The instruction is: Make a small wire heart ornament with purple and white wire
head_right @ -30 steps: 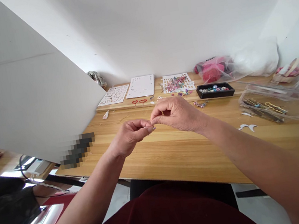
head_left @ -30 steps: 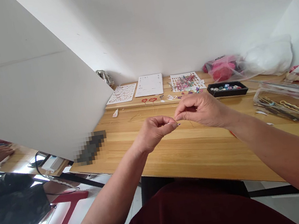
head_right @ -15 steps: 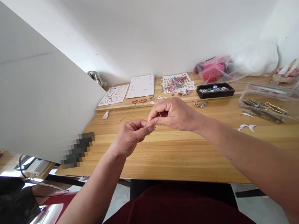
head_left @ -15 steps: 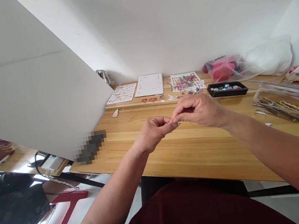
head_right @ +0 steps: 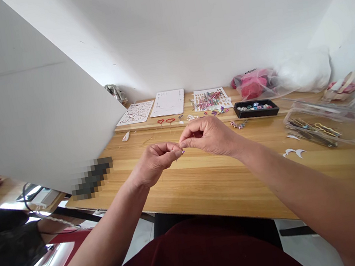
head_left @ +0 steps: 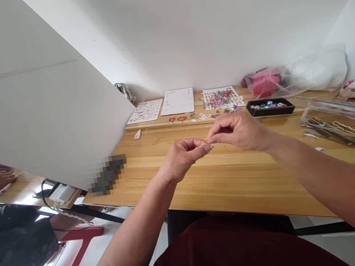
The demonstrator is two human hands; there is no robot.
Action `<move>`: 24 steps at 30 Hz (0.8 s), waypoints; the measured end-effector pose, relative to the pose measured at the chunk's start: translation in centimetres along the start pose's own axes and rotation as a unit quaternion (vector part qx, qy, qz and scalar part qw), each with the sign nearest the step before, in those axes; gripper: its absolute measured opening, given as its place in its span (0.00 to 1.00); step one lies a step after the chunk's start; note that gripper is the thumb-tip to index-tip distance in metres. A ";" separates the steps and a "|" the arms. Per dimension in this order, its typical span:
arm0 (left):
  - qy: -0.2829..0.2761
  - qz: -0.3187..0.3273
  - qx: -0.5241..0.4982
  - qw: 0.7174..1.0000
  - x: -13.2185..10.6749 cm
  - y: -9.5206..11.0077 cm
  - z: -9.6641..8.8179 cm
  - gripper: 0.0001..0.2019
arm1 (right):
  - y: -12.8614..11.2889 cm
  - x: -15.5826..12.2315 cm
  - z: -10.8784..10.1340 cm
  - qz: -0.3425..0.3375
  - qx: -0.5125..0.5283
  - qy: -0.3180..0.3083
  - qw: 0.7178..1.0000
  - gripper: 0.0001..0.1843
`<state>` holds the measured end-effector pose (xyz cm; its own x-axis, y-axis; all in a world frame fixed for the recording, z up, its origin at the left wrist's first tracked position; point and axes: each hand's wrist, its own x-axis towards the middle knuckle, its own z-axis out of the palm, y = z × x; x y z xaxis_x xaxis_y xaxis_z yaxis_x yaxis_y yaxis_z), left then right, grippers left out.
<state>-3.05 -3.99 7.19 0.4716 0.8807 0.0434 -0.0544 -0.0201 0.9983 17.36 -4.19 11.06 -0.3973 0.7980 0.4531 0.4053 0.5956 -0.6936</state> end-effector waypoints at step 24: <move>0.079 0.016 -0.045 0.996 0.5 -0.5 0.3 0.15 | 1.0 -3.2 2.9 0.108 0.037 0.053 0.992 0.09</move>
<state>-2.56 -3.67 6.75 0.3237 0.9442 0.0604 -0.1484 -0.0124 0.9888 16.65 -6.45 7.30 -0.2173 0.9141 0.3424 0.4090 0.4038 -0.8183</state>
